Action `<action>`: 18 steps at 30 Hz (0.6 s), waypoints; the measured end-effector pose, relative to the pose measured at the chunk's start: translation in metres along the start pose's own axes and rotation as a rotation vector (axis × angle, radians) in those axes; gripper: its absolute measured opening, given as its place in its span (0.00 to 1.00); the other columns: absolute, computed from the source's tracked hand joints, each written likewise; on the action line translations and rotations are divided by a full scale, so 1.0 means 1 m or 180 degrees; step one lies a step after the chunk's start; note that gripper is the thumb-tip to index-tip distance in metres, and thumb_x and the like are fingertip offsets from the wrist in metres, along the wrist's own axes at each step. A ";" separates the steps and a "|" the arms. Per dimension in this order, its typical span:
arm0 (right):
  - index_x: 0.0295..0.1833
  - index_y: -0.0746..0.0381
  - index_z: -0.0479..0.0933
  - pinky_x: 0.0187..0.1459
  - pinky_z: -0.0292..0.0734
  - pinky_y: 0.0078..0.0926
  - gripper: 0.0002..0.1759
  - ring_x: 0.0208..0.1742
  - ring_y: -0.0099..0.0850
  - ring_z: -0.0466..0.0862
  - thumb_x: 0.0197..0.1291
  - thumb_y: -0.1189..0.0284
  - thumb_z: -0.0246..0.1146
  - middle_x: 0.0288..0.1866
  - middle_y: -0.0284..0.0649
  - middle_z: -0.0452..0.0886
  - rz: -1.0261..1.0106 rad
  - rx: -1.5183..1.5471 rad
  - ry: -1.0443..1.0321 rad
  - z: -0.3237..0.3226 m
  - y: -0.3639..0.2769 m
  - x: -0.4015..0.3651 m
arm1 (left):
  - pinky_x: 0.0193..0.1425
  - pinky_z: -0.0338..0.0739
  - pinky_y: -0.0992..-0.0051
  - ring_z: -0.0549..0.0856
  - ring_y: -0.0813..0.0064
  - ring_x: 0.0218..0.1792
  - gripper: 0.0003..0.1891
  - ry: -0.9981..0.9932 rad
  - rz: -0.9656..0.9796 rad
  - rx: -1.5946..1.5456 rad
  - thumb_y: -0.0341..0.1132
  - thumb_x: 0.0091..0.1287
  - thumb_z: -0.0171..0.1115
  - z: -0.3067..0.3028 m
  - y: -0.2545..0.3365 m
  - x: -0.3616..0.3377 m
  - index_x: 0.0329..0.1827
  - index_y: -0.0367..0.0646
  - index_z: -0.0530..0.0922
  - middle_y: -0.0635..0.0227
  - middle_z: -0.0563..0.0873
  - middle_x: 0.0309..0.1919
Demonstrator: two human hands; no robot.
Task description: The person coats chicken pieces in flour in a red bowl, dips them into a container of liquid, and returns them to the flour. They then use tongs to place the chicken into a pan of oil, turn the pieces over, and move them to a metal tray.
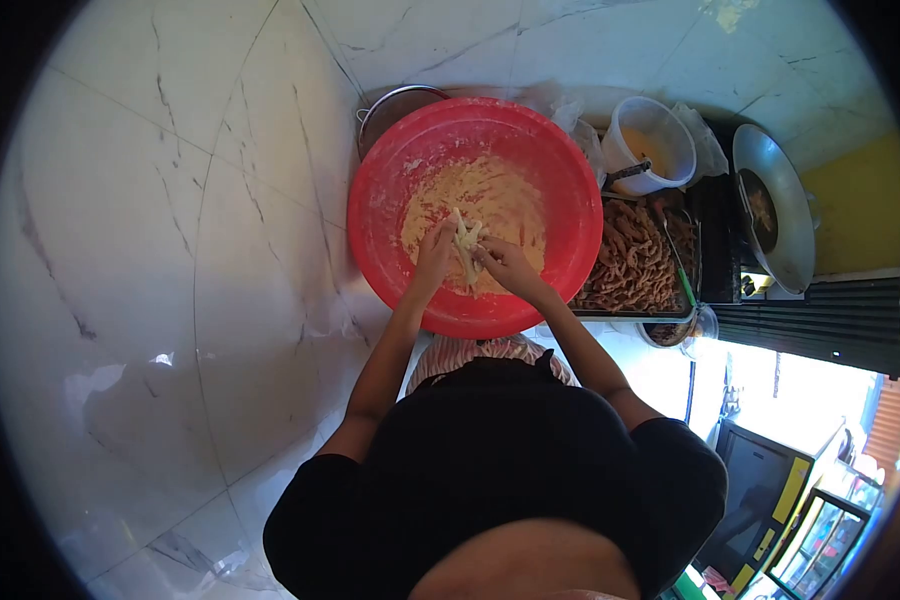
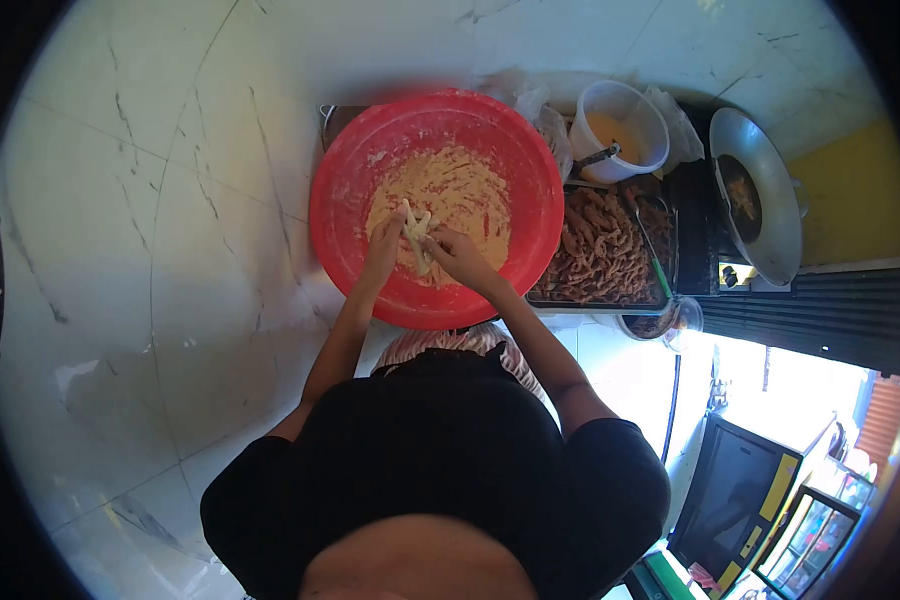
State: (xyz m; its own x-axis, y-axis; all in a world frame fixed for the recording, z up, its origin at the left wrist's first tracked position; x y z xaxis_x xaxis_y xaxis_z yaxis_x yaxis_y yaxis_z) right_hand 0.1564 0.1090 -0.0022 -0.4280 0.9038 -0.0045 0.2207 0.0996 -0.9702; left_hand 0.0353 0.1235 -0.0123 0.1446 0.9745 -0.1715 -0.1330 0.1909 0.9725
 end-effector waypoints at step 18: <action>0.55 0.70 0.68 0.45 0.74 0.20 0.24 0.40 0.21 0.77 0.66 0.59 0.50 0.40 0.35 0.77 0.1016 0.2289 -0.0175 0.024 0.022 -0.012 | 0.43 0.73 0.79 0.79 0.80 0.39 0.20 0.0271 -0.0104 -0.0614 0.43 0.66 0.55 -0.004 -0.005 -0.009 0.50 0.33 0.73 0.64 0.81 0.40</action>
State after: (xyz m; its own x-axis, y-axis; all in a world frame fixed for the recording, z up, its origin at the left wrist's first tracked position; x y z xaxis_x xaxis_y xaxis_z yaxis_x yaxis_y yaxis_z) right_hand 0.1461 0.0902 -0.0296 -0.4863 0.8195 -0.3031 -0.2727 -0.4719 -0.8384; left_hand 0.0305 0.1141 -0.0162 0.0695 0.9723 -0.2231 -0.3161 0.2335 0.9195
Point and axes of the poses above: each hand's wrist, its own x-axis towards the middle knuckle, its own z-axis out of the palm, y = z × x, the point moved 7 cm from there along x, towards the middle knuckle
